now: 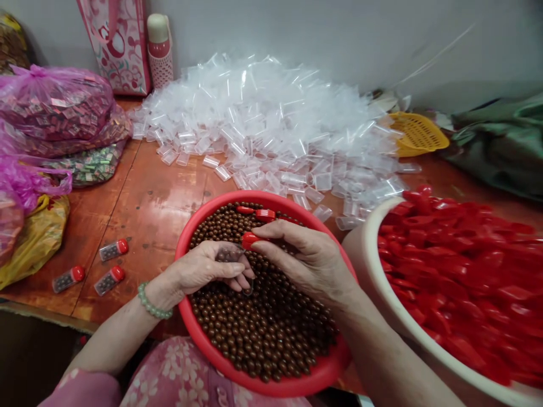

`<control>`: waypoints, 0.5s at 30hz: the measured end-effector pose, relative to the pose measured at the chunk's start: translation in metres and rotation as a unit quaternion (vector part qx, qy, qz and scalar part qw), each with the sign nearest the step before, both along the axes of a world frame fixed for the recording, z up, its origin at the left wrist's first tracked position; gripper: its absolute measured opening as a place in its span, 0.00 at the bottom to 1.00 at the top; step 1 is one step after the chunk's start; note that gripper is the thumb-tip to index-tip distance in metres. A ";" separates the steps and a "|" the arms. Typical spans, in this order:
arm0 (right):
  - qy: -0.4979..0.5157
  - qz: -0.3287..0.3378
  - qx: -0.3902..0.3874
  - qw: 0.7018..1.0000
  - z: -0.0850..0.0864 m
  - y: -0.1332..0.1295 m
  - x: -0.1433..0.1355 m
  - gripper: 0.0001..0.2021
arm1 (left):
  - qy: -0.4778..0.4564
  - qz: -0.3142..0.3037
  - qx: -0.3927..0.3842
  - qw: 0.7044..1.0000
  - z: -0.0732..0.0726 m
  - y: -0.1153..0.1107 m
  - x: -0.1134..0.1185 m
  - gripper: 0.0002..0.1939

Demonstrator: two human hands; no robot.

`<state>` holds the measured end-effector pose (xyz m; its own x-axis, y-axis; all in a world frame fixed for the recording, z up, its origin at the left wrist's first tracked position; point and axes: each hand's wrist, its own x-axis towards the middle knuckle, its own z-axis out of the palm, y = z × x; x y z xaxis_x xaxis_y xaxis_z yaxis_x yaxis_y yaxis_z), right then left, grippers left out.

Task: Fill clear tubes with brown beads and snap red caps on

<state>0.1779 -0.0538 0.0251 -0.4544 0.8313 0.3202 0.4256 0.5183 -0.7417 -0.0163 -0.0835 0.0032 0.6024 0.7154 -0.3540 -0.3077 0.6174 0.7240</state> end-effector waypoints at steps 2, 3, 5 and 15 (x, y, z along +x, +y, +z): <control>-0.019 -0.003 0.005 1.000 0.000 0.000 0.006 0.03 | 0.004 -0.001 0.006 1.000 0.001 0.000 0.000 0.18; -0.025 -0.009 0.005 1.000 -0.001 -0.001 0.007 0.03 | 0.007 0.001 0.010 1.000 0.001 0.000 0.000 0.17; -0.016 -0.033 0.000 0.999 -0.002 -0.002 0.008 0.03 | 0.015 0.007 0.017 1.000 0.001 0.000 0.000 0.17; 0.097 -0.039 -0.064 0.992 -0.007 -0.011 -0.030 0.04 | 0.030 -0.009 0.045 0.999 -0.007 0.001 0.001 0.20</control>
<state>0.1483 -0.0646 0.0184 -0.3269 0.9011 0.2849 0.3032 0.3855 -0.8715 -0.0152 -0.0830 -0.0041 0.5951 0.7349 -0.3251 -0.2517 0.5546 0.7931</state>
